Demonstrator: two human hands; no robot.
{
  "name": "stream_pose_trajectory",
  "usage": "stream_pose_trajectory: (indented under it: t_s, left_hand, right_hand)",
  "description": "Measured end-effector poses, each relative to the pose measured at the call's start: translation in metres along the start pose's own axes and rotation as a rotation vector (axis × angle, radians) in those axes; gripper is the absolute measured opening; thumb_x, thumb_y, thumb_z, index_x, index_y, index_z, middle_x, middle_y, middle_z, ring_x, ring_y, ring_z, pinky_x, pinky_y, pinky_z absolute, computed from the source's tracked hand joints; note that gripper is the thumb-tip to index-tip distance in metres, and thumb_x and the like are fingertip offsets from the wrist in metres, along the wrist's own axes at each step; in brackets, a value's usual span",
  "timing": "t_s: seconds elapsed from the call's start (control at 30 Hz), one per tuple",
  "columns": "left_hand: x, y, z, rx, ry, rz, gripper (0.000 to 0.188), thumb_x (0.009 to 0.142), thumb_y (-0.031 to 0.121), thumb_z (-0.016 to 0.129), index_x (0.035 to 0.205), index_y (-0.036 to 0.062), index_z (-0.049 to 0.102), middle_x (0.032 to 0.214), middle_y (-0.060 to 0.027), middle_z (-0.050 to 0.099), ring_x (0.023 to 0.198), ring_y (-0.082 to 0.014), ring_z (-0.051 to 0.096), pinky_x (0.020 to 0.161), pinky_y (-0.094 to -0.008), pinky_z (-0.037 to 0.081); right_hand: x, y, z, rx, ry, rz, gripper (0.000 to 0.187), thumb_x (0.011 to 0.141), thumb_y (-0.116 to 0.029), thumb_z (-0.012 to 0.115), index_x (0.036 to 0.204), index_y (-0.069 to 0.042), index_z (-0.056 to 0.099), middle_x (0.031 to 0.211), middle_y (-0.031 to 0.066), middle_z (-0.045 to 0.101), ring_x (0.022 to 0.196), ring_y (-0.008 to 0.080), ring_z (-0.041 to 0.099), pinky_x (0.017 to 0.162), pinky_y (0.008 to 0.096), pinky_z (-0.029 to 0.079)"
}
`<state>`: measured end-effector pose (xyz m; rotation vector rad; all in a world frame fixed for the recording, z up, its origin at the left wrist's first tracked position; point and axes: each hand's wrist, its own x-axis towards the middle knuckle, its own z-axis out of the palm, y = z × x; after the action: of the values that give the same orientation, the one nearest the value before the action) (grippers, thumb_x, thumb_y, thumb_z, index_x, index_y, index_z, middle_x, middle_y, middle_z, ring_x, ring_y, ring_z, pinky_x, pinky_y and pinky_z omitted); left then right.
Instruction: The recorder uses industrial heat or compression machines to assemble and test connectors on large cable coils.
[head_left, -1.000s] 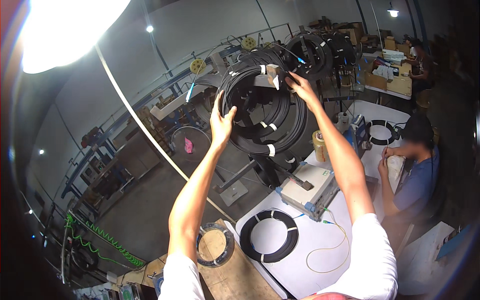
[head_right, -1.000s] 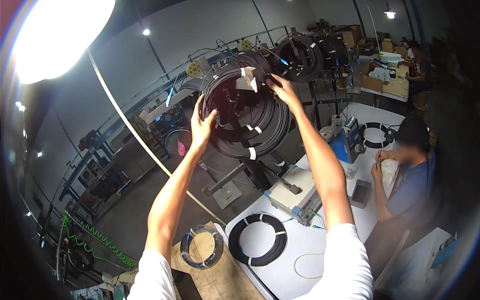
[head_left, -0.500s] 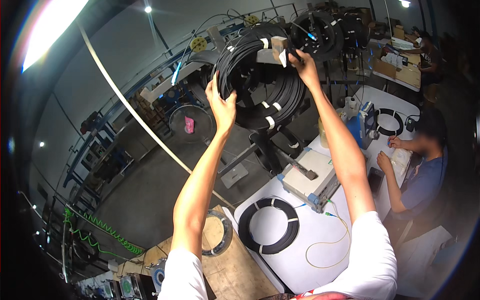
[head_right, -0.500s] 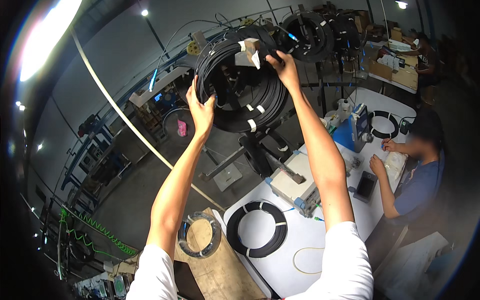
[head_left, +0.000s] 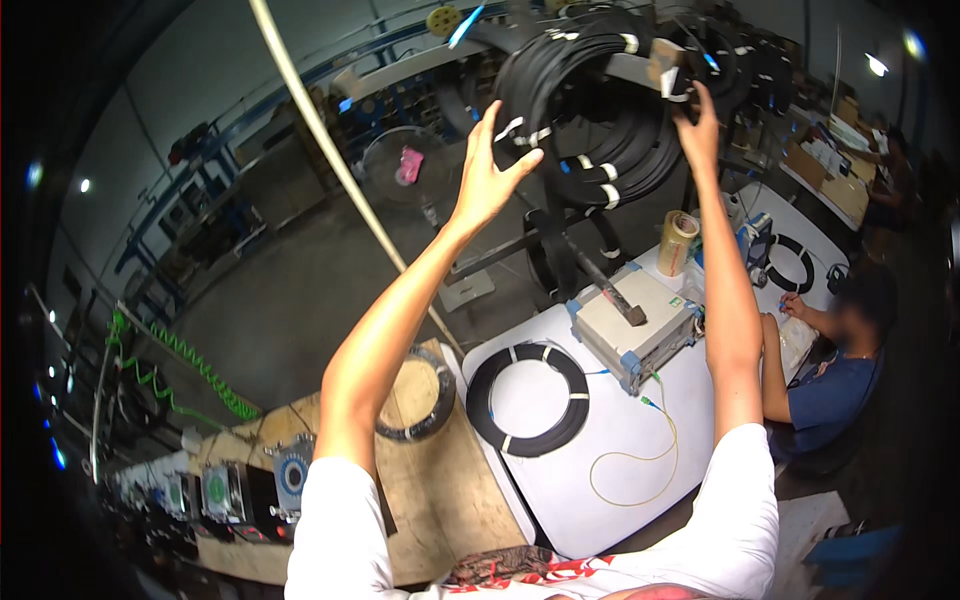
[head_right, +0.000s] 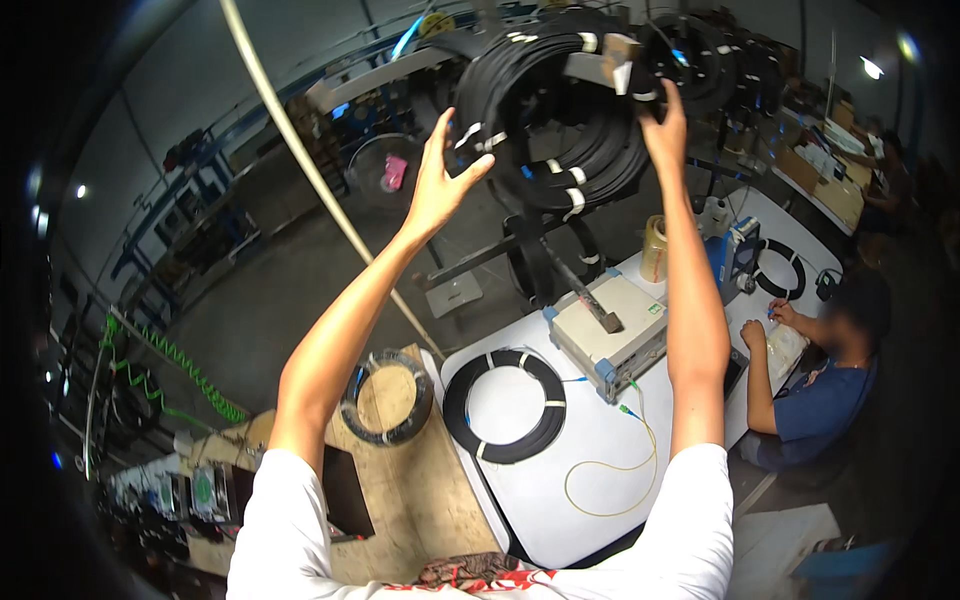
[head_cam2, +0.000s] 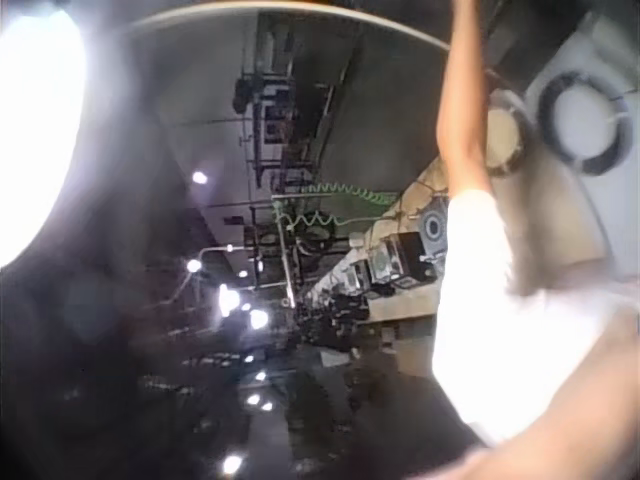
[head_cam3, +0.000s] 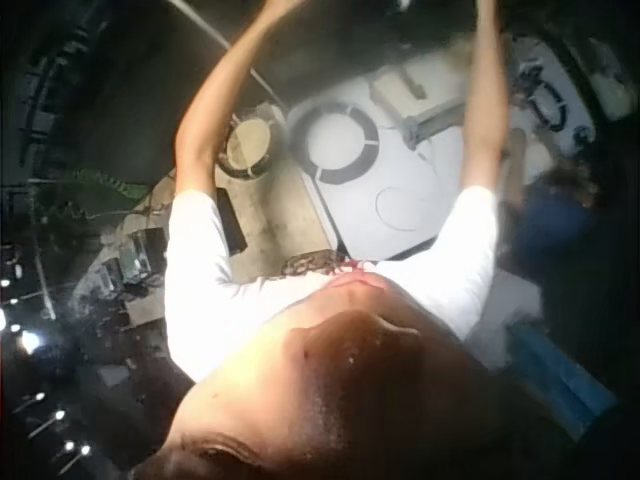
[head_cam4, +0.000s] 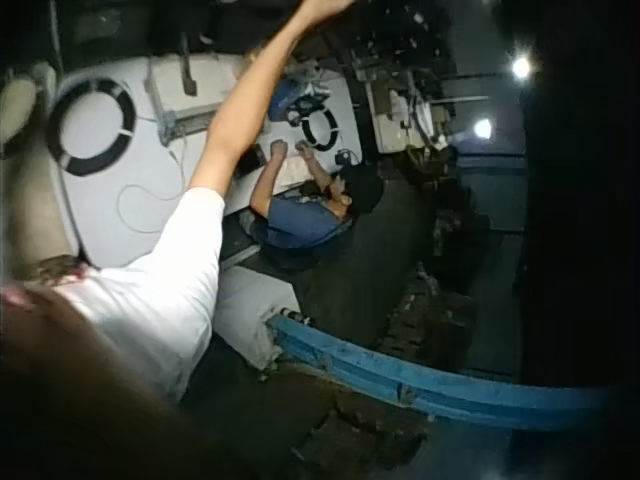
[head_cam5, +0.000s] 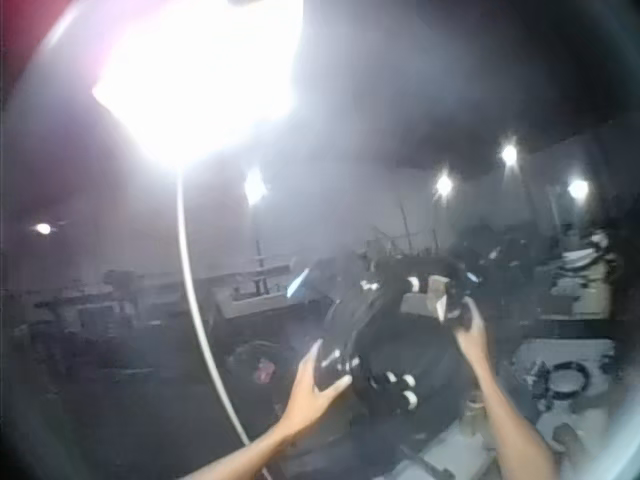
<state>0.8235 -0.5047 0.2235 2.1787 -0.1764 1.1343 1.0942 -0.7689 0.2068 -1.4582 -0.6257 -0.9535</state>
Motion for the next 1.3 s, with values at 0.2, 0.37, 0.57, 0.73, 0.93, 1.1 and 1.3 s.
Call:
stream_pose_trajectory:
  t_s: [0.2, 0.37, 0.57, 0.73, 0.93, 1.1, 1.3]
  left_hand:
    - [-0.084, 0.013, -0.101, 0.031, -0.194, -0.040, 0.076, 0.087, 0.046, 0.071, 0.151, 0.0211, 0.038, 0.148, -0.0147, 0.041, 0.128, -0.0314, 0.049, 0.102, -0.0468, 0.045]
    - [-0.161, 0.054, -0.211, 0.020, -0.477, -0.073, 0.057, 0.092, 0.042, 0.067, 0.142, 0.0193, 0.050, 0.141, -0.0152, 0.048, 0.123, -0.0308, 0.054, 0.098, -0.0447, 0.050]
    - [-0.277, 0.098, -0.379, 0.096, -0.692, -0.140, 0.051, 0.093, 0.039, 0.067, 0.137, 0.0139, 0.056, 0.127, -0.0148, 0.060, 0.109, -0.0270, 0.063, 0.090, -0.0405, 0.053]
    - [-0.367, 0.139, -0.503, 0.117, -0.724, -0.333, 0.046, 0.094, 0.032, 0.066, 0.134, 0.0106, 0.059, 0.115, -0.0171, 0.067, 0.101, -0.0267, 0.067, 0.089, -0.0398, 0.054]
    - [-0.445, 0.168, -0.609, 0.251, -0.778, -0.565, 0.051, 0.094, 0.034, 0.065, 0.140, 0.0125, 0.054, 0.121, -0.0176, 0.064, 0.104, -0.0279, 0.067, 0.091, -0.0409, 0.054]
    - [-0.486, 0.172, -0.637, 0.301, -0.944, -0.785, 0.061, 0.096, 0.038, 0.063, 0.149, 0.0173, 0.042, 0.133, -0.0172, 0.056, 0.113, -0.0281, 0.063, 0.095, -0.0408, 0.052]
    - [-0.539, 0.177, -0.661, 0.363, -0.905, -0.908, 0.064, 0.096, 0.040, 0.062, 0.151, 0.0184, 0.039, 0.131, -0.0156, 0.058, 0.110, -0.0250, 0.064, 0.091, -0.0376, 0.051]
  right_hand:
    - [-0.054, -0.049, -0.014, 0.045, 0.289, 0.088, 0.041, 0.082, 0.000, 0.062, 0.124, -0.003, 0.059, 0.080, 0.0085, 0.065, 0.067, 0.0120, 0.059, 0.061, 0.0285, 0.048]
    - [-0.123, -0.153, 0.006, 0.071, 0.280, 0.020, 0.032, 0.083, 0.000, 0.061, 0.115, -0.004, 0.065, 0.076, 0.0030, 0.060, 0.064, 0.0100, 0.054, 0.059, 0.0269, 0.045]
    - [-0.268, -0.360, 0.087, 0.325, 0.057, 0.057, 0.021, 0.091, 0.000, 0.054, 0.107, -0.001, 0.068, 0.091, 0.0040, 0.066, 0.076, 0.0094, 0.060, 0.073, 0.0225, 0.051]
    - [-0.388, -0.499, 0.132, 0.536, -0.389, 0.103, 0.020, 0.091, 0.003, 0.051, 0.103, 0.001, 0.067, 0.081, 0.0004, 0.060, 0.068, 0.0052, 0.054, 0.059, 0.0195, 0.040]
    - [-0.485, -0.583, 0.170, 0.695, -0.898, 0.153, 0.022, 0.088, 0.005, 0.049, 0.102, 0.002, 0.066, 0.077, 0.0006, 0.059, 0.068, 0.0049, 0.054, 0.057, 0.0199, 0.040]
    - [-0.528, -0.613, 0.187, 0.778, -1.271, 0.164, 0.023, 0.088, 0.007, 0.048, 0.103, 0.003, 0.066, 0.076, 0.0017, 0.059, 0.068, 0.0060, 0.053, 0.061, 0.0223, 0.044]
    - [-0.577, -0.637, 0.209, 0.803, -1.559, 0.054, 0.024, 0.083, 0.007, 0.053, 0.102, 0.003, 0.067, 0.069, 0.0014, 0.056, 0.063, 0.0061, 0.053, 0.058, 0.0229, 0.043]
